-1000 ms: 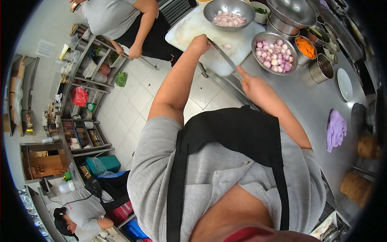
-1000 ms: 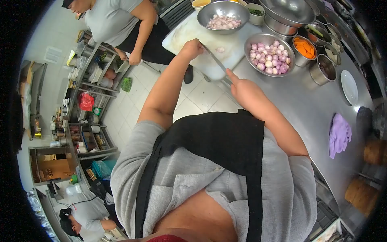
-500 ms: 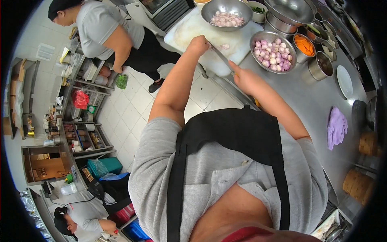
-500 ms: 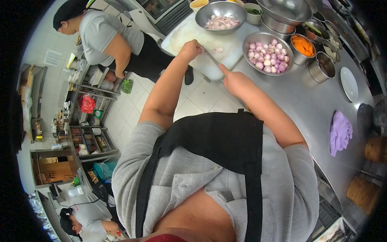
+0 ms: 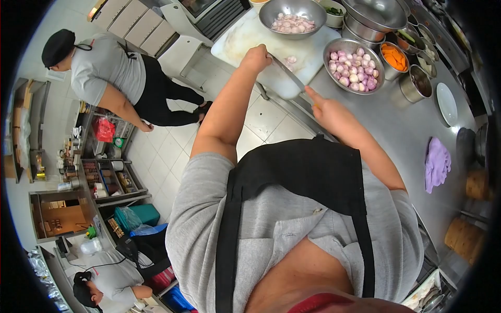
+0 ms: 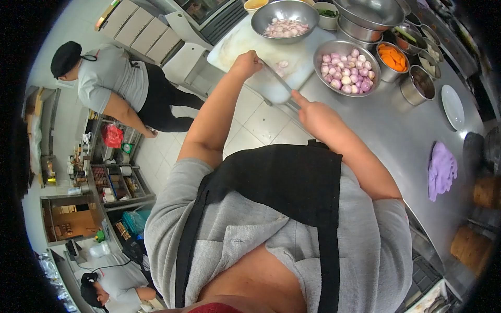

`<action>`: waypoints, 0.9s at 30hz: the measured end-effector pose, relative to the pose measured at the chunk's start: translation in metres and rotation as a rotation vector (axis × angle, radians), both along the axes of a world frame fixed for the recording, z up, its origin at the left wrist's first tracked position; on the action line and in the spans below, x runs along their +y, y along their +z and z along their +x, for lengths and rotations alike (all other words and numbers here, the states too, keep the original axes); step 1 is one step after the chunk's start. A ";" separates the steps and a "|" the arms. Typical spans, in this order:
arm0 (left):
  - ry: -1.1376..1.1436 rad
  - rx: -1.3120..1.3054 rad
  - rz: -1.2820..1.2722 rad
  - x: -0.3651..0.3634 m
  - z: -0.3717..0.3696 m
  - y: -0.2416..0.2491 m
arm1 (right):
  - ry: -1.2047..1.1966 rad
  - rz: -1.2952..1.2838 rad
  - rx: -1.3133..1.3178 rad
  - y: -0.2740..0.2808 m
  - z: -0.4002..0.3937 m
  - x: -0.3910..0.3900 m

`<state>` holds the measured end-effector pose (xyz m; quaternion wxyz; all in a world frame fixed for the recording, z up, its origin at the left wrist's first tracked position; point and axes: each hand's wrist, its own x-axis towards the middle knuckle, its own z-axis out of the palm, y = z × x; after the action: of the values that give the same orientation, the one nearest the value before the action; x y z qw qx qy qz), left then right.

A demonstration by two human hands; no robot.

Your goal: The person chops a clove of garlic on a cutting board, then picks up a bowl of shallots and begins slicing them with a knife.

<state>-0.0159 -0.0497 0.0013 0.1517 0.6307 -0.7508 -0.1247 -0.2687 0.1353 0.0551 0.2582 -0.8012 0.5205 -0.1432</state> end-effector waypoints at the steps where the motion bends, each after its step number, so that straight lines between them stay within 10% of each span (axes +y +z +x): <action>1: -0.004 -0.007 -0.025 -0.002 0.001 -0.002 | 0.003 -0.001 0.001 0.001 -0.001 0.000; 16: 0.082 0.091 0.009 0.005 0.002 -0.003 | -0.013 0.129 -0.147 -0.006 -0.002 -0.007; 18: 0.110 0.034 0.005 0.004 0.003 -0.002 | -0.103 0.443 -0.199 0.007 0.000 -0.012; 27: -0.057 -0.094 -0.014 0.000 0.023 -0.009 | -0.146 0.134 0.002 -0.005 -0.001 -0.014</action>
<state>0.0066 -0.0502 -0.0074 0.1169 0.6132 -0.7756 -0.0940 -0.2698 0.1214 0.0503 0.2997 -0.7422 0.5861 -0.1260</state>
